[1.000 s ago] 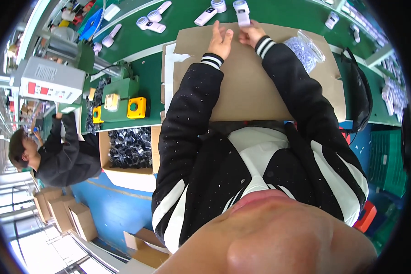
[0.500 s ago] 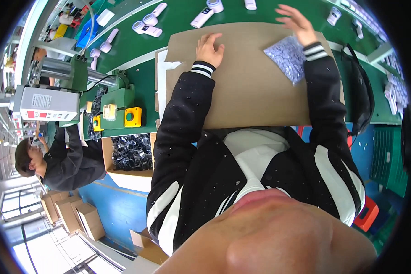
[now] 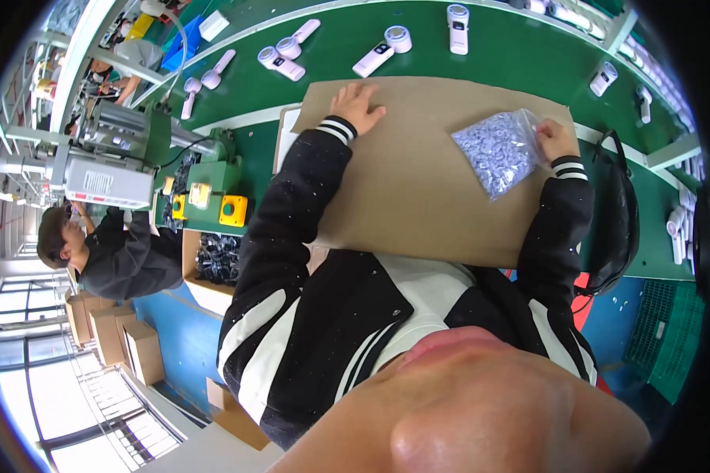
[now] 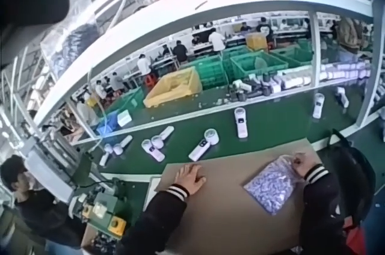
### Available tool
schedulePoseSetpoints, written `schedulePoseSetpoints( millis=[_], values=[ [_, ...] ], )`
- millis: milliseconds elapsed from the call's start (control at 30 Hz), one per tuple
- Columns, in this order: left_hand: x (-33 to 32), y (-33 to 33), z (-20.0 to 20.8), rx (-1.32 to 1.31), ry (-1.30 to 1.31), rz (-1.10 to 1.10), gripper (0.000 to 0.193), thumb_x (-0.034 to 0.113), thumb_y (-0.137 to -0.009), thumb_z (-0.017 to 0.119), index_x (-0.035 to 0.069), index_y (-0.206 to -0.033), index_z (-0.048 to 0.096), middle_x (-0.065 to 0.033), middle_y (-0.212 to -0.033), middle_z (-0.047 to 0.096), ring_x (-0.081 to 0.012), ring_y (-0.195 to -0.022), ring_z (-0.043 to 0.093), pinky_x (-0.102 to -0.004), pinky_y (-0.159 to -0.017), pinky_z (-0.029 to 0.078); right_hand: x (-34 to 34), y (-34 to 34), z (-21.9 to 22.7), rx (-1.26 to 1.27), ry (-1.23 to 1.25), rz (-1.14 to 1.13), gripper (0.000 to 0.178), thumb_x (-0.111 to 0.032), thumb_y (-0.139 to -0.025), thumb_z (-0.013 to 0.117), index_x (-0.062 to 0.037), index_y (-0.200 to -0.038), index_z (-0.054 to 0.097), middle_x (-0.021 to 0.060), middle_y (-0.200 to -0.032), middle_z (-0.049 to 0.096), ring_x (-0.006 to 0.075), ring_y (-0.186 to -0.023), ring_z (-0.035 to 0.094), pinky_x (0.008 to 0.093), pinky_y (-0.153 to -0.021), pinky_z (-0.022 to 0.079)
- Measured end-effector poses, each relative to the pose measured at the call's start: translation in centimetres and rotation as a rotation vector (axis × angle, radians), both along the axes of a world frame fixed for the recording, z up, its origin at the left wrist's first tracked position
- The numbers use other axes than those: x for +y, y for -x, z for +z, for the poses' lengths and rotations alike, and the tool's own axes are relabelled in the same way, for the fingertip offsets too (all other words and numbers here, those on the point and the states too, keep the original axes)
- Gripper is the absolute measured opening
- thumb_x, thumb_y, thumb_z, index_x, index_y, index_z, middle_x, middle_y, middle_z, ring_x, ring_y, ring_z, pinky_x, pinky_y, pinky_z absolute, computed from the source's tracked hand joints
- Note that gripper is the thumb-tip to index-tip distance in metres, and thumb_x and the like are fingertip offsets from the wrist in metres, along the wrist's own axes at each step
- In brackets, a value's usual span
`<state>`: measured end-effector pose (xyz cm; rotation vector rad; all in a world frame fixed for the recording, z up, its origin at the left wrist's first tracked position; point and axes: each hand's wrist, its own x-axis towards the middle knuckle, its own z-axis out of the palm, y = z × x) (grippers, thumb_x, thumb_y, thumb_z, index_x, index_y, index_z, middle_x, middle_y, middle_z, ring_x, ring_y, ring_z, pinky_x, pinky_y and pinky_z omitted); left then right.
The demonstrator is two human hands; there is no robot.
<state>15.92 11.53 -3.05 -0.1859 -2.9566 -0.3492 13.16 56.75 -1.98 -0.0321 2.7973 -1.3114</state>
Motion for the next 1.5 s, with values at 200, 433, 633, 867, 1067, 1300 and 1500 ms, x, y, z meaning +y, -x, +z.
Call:
schedulePoseSetpoints(
  millis=[200,433,633,867,1067,1300,1500],
  values=[
    [-2.3,10.0,-0.9,0.062,0.046,0.169,0.055,0.045,-0.077,0.059,0.013,-0.121,0.053,-0.0178,-0.120,0.051,-0.0356,-0.108,0.049,-0.0441,-0.092,0.041,-1.4,-0.8,-0.7,-0.096,0.266,0.344,0.005,-0.005,-0.080,0.057,-0.0074,-0.084,0.059,-0.0008,-0.069,0.051,0.0100,-0.062,0.045,0.0226,-0.056,0.036],
    [4.7,12.3,-0.3,-0.104,-0.161,-0.021,0.065,0.054,-0.080,0.054,0.007,-0.126,0.050,-0.0207,-0.113,0.057,-0.0368,-0.102,0.057,-0.0418,-0.087,0.046,-2.7,-1.9,0.2,-0.124,0.351,0.306,0.006,-0.003,-0.082,0.056,-0.0077,-0.084,0.058,-0.0036,-0.066,0.044,0.0074,-0.061,0.038,0.0204,-0.056,0.032],
    [-5.3,17.3,4.3,-0.076,0.309,0.147,0.066,0.056,-0.080,0.051,0.010,-0.127,0.051,-0.0201,-0.122,0.055,-0.0380,-0.112,0.052,-0.0444,-0.093,0.042,-2.0,-1.1,-1.5,-0.119,0.392,0.412,0.009,-0.002,-0.082,0.054,-0.0083,-0.086,0.058,-0.0032,-0.068,0.048,0.0067,-0.062,0.041,0.0205,-0.056,0.033],
    [-13.8,19.2,0.6,0.140,0.488,0.553,0.045,0.037,-0.074,0.063,0.020,-0.115,0.052,-0.0149,-0.112,0.053,-0.0326,-0.099,0.052,-0.0463,-0.086,0.037,-3.2,-3.1,1.7,-0.114,0.267,0.116,0.010,-0.004,-0.083,0.050,-0.0069,-0.090,0.057,0.0053,-0.072,0.058,0.0182,-0.061,0.051,0.0317,-0.057,0.041],
    [-11.7,19.0,3.0,0.181,0.449,0.459,0.043,0.025,-0.072,0.067,0.019,-0.111,0.051,-0.0131,-0.110,0.051,-0.0330,-0.095,0.054,-0.0462,-0.078,0.045,-4.3,-2.5,-0.7,0.124,-0.131,0.193,0.016,-0.007,-0.083,0.048,-0.0069,-0.096,0.057,0.0137,-0.078,0.063,0.0323,-0.066,0.058,0.0420,-0.063,0.045],
    [-5.2,5.6,9.8,0.328,0.061,-0.379,0.033,0.002,-0.072,0.057,0.015,-0.101,0.049,-0.0096,-0.102,0.048,-0.0339,-0.090,0.054,-0.0395,-0.078,0.047,-2.3,-1.0,-4.5,0.262,-0.032,0.146,0.018,-0.009,-0.083,0.050,-0.0111,-0.099,0.058,0.0117,-0.074,0.063,0.0304,-0.065,0.058,0.0414,-0.062,0.045],
    [-1.8,-4.6,10.1,-0.166,0.027,-0.401,0.038,-0.003,-0.067,0.056,0.015,-0.101,0.052,-0.0030,-0.106,0.050,-0.0292,-0.098,0.050,-0.0370,-0.083,0.044,-1.2,-0.4,-1.6,0.044,0.122,0.165,0.013,-0.011,-0.089,0.049,-0.0102,-0.097,0.059,0.0037,-0.072,0.059,0.0161,-0.062,0.052,0.0308,-0.058,0.043]
  ],
)
